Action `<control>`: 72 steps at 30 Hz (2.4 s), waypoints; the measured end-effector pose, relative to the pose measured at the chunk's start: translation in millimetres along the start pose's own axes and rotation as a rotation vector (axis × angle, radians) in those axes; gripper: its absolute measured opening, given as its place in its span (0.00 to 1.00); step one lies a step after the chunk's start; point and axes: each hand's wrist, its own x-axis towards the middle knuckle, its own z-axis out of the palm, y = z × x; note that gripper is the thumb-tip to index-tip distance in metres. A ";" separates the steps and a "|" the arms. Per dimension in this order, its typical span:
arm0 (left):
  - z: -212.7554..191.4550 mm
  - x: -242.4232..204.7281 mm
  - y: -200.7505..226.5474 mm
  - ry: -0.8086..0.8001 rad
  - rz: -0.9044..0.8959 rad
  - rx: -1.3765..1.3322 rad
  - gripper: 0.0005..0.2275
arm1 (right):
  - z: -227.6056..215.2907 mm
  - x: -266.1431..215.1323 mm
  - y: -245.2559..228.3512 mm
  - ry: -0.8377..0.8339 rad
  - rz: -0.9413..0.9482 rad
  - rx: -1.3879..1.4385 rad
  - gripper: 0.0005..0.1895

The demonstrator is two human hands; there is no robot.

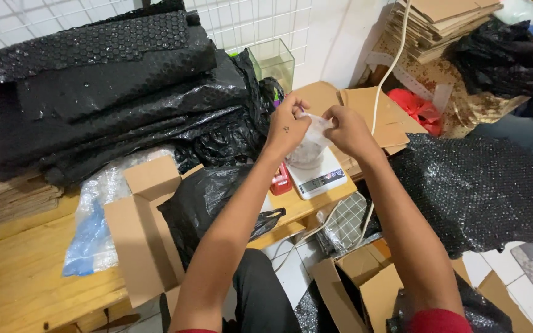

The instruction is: Assembling a cardboard box, placing items inside, and wrapping the package with plastic and bubble wrap.

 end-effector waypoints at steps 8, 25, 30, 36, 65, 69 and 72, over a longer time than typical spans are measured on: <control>-18.3 -11.0 27.3 -0.027 0.033 -0.010 0.12 | -54.3 -44.9 -49.6 -0.033 0.035 0.296 0.13; -32.5 -25.3 70.0 0.085 0.052 0.290 0.08 | -77.4 -44.7 -71.4 0.070 0.021 0.175 0.08; -42.4 -30.9 91.0 0.018 -0.129 0.377 0.11 | -84.5 -44.3 -74.3 0.108 -0.026 -0.012 0.08; -33.5 -5.4 54.5 -0.008 -0.252 0.235 0.10 | -90.5 -55.6 -93.0 0.089 -0.027 -0.049 0.10; -48.6 -26.9 93.4 0.055 -0.076 0.216 0.08 | -105.8 -45.9 -96.4 0.039 -0.005 -0.078 0.09; -53.5 -25.7 101.2 -0.014 -0.066 0.315 0.08 | -100.2 -29.0 -70.3 0.051 -0.032 0.063 0.07; -54.2 -25.1 106.2 -0.034 -0.071 0.297 0.09 | -109.3 -37.6 -87.8 0.028 -0.021 0.107 0.06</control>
